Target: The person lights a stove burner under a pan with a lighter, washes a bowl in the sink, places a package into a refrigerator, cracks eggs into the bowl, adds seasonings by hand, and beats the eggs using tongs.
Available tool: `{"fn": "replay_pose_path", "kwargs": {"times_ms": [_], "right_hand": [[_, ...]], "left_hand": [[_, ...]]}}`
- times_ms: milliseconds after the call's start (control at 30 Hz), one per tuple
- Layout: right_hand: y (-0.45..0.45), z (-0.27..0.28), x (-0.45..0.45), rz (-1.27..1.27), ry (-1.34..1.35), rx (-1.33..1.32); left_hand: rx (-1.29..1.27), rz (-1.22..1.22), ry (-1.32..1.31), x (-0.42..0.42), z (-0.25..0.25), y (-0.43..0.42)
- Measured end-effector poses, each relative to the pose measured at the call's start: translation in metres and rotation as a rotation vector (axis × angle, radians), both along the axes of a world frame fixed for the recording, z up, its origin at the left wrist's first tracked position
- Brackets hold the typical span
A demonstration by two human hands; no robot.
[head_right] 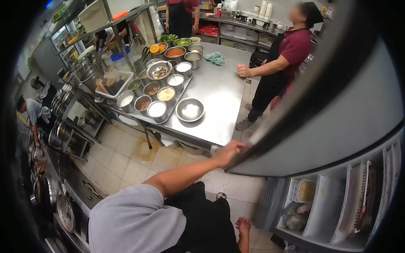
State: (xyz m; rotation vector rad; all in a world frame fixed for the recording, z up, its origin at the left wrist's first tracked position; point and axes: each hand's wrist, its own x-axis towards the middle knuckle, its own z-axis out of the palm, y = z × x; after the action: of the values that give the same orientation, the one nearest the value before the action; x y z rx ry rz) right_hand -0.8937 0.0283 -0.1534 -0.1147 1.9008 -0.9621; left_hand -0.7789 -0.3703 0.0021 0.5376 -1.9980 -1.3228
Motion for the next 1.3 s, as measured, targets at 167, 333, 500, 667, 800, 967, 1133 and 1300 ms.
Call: {"fn": "replay_pose_path", "kwargs": {"times_ms": [167, 333, 500, 667, 800, 967, 1133, 1300], "right_hand": [[-0.099, 0.019, 0.070, -0.085, 0.004, 0.026], [-0.118, 0.011, 0.090, -0.612, -0.075, -0.117], [-0.077, 0.080, 0.053, -0.882, 0.125, 0.250], [-0.095, 0.113, 0.009, -0.812, 0.399, 0.319], [-0.136, 0.102, -0.026, -0.612, 0.417, 0.288], [-0.184, 0.072, -0.082, -0.300, 0.371, 0.207], [-0.201, 0.045, -0.134, 0.036, 0.327, 0.170], [-0.198, 0.032, -0.170, 0.364, 0.341, 0.135]], "left_hand": [[0.002, -0.544, 0.011, 0.064, 0.008, 0.051], [0.722, -0.189, -0.125, 0.124, -0.045, -0.024], [1.083, 0.515, -0.081, 0.179, -0.025, -0.132], [1.199, 0.675, 0.037, 0.170, -0.024, -0.159], [1.122, 0.825, 0.067, 0.156, -0.031, -0.160], [0.657, 0.988, 0.128, 0.133, -0.042, -0.155], [-0.391, 0.871, -0.320, 0.111, 0.043, -0.090], [-0.452, 0.747, -0.638, 0.075, 0.068, -0.056]]}}
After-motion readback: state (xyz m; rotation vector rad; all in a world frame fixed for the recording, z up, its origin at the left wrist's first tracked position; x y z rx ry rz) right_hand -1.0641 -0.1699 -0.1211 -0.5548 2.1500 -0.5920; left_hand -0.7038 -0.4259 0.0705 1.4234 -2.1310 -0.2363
